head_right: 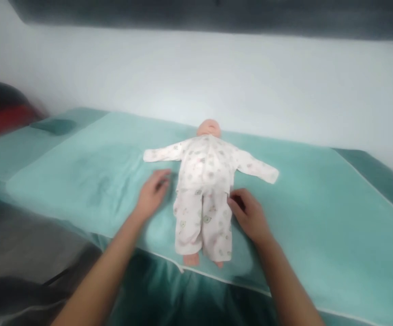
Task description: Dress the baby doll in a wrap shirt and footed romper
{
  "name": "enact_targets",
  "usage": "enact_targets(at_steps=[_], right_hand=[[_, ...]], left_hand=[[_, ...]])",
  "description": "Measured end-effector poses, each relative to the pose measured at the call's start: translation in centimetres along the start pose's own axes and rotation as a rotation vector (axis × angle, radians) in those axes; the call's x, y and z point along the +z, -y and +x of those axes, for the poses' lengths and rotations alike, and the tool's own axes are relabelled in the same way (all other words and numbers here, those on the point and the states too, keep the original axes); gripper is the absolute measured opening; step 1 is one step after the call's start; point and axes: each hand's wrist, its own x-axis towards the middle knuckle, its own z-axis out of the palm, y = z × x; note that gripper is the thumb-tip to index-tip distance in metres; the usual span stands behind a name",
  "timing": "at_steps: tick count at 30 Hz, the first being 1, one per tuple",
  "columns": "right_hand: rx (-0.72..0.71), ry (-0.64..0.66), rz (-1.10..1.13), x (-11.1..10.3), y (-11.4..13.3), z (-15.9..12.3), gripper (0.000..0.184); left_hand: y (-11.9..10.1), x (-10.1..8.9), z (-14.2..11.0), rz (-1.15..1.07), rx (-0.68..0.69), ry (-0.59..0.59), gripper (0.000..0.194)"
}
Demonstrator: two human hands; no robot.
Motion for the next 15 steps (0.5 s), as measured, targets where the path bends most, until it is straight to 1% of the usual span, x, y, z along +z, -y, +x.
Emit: enact_targets(at_steps=[1,2,4,6,7,8,10,11,13,15], right_hand=[[0.01,-0.004,-0.006,0.0,0.3,-0.5,0.021],[0.023,-0.019,-0.008,0.0,0.6,-1.0,0.022],[0.057,-0.081,0.015,-0.2,1.7,-2.3,0.022],[0.037,-0.141,0.043,-0.3,3.4,-4.0,0.017],[-0.017,-0.138,0.043,-0.4,4.5,-5.0,0.016],[-0.096,-0.102,0.024,-0.3,5.6,-6.0,0.018],[-0.263,0.008,-0.081,0.1,7.8,-7.9,0.025],[-0.318,0.047,-0.158,0.5,8.7,-8.6,0.027],[-0.351,0.054,-0.311,1.5,9.9,-9.6,0.025],[-0.334,-0.003,-0.397,2.6,10.4,-9.9,0.02]], left_hand=[[-0.9,0.7,-1.1,-0.05,0.033,0.066,0.039],[-1.7,1.3,-2.2,-0.086,0.04,0.102,0.04],[-3.1,2.1,-4.5,-0.135,-0.023,0.078,0.038],[-4.2,2.4,-7.0,-0.168,-0.097,0.018,0.033],[-4.7,2.4,-8.4,-0.182,-0.103,0.007,0.034],[-5.2,2.3,-9.7,-0.191,-0.091,0.015,0.037],[-6.2,2.2,-12.4,-0.186,-0.059,0.057,0.052],[-6.7,2.2,-13.6,-0.17,-0.056,0.078,0.058],[-7.6,2.4,-15.4,-0.123,-0.08,0.105,0.065],[-8.3,2.8,-16.4,-0.081,-0.107,0.09,0.063]])
